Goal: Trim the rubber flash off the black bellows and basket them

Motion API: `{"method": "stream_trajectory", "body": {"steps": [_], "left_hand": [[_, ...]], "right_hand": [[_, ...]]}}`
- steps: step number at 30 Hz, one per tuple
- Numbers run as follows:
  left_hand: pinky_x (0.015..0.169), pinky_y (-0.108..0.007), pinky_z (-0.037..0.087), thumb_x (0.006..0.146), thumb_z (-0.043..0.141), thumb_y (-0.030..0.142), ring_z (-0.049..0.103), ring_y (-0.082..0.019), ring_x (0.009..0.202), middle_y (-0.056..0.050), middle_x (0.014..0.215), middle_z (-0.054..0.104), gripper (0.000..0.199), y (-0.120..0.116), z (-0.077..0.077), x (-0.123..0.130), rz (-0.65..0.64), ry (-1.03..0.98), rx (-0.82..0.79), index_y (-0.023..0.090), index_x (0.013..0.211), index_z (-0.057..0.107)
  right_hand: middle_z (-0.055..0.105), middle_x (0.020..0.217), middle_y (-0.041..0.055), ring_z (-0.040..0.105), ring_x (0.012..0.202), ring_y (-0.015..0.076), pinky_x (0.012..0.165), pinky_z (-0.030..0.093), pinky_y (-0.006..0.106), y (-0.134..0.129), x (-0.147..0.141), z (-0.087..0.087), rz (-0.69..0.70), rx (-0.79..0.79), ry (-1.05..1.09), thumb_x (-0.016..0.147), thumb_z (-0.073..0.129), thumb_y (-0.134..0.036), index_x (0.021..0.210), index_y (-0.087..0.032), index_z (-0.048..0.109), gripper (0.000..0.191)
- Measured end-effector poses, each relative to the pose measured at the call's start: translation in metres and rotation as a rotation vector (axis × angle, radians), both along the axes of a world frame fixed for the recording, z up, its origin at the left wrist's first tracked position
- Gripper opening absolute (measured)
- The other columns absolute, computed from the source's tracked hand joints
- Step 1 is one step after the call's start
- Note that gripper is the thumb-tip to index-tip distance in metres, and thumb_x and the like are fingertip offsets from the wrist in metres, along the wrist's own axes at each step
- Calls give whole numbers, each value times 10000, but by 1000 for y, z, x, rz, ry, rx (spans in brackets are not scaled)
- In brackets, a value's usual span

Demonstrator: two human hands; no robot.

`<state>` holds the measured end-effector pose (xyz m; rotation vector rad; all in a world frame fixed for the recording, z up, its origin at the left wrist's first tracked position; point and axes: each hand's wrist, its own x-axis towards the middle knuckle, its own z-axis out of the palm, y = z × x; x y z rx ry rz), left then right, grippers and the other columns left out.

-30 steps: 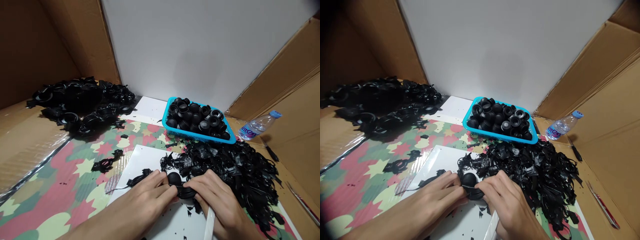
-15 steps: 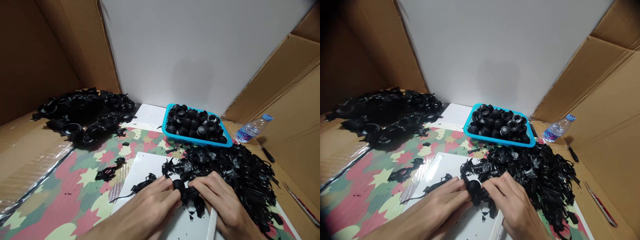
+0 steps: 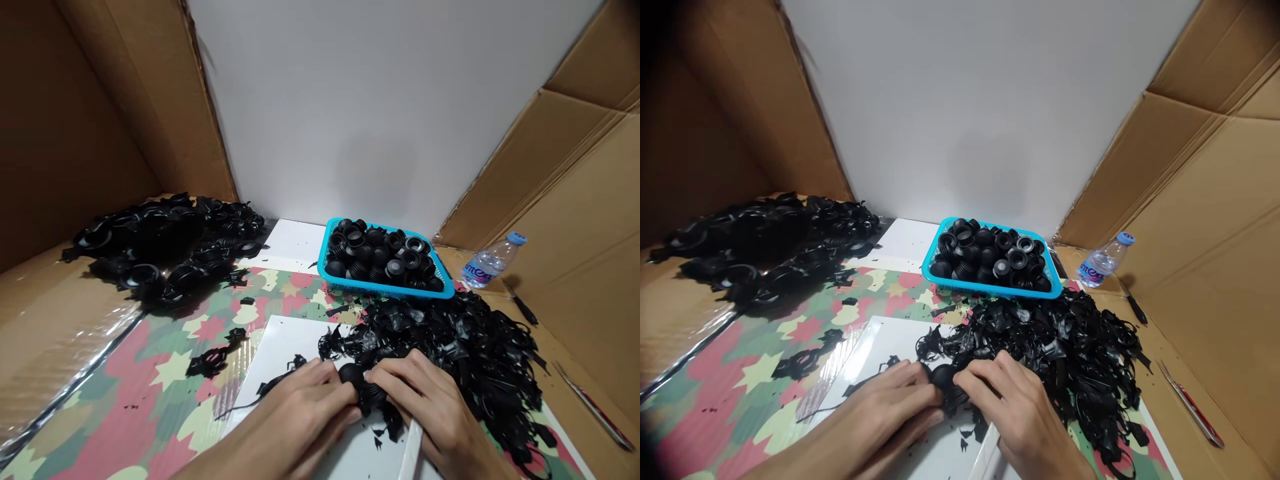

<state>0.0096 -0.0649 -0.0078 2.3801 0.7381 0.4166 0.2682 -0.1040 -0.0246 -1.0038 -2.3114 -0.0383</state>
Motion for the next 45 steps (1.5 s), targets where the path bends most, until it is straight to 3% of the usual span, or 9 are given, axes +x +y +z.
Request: {"method": "stream_trajectory", "body": {"steps": [8,17,21,25,28,37,40,42,45], "left_hand": [[824,-325,440,1184,503,540,638,-239,955,-20,1006,693,365,5,-5,-1,89,-16,-157,255,1068,698],[883,-304,454,1181,575,401,657,-201,962,-19,967,673,398,-2,-14,-6,117,-92,-218,222,841,681],[802,-299,446,1168,565,263,634,-178,869,-9,889,632,335,-6,-17,-11,107,-103,-134,216,841,618],[706,-311,410,1166,527,233,607,-185,805,-16,833,634,335,-3,-14,-11,43,-154,-56,221,840,601],[735,-328,421,1175,489,248,612,-206,811,-26,837,675,334,0,-12,-8,-12,-137,-3,234,864,609],[896,-283,565,1136,628,363,732,-220,994,-33,1139,787,145,10,2,-3,120,-173,-164,295,1199,739],[786,-243,591,1096,698,427,744,-190,897,-10,1170,779,378,14,10,1,211,-140,-124,354,1462,634],[833,-247,604,1072,738,458,759,-203,972,-14,1267,773,492,16,13,5,196,-132,-60,395,1541,601],[894,-262,602,1094,717,437,759,-228,1057,-21,1226,793,377,21,15,13,104,-141,-19,392,1469,697]], "right_hand": [[828,1091,78,781,954,211,870,627,324,3,-9,4,41,54,-4,1168,374,-116,1321,-139,638,305],[850,989,101,696,746,205,620,543,349,2,-14,5,125,120,-20,1242,157,-319,1259,-99,688,576],[849,995,113,705,716,199,596,532,351,3,-1,8,139,127,39,1194,250,-150,1275,-104,693,453],[832,1101,90,771,937,216,779,619,330,8,24,11,-173,165,287,1070,514,3,1334,-193,701,379],[818,1127,80,754,965,210,798,629,319,9,32,12,-139,102,333,1017,560,60,1356,-206,711,458],[738,954,28,702,818,182,693,588,269,8,11,10,-115,-55,398,1044,637,-56,1363,-233,714,373],[702,880,-9,658,720,155,640,554,242,10,1,7,-132,-122,471,1023,660,-79,1263,-230,705,288],[676,853,-23,638,685,142,629,538,233,11,-4,3,-163,-125,505,1003,663,-85,1151,-227,692,207],[666,833,-28,611,641,127,604,513,227,11,-6,0,-183,-89,527,992,655,-87,1022,-225,660,141]]}}
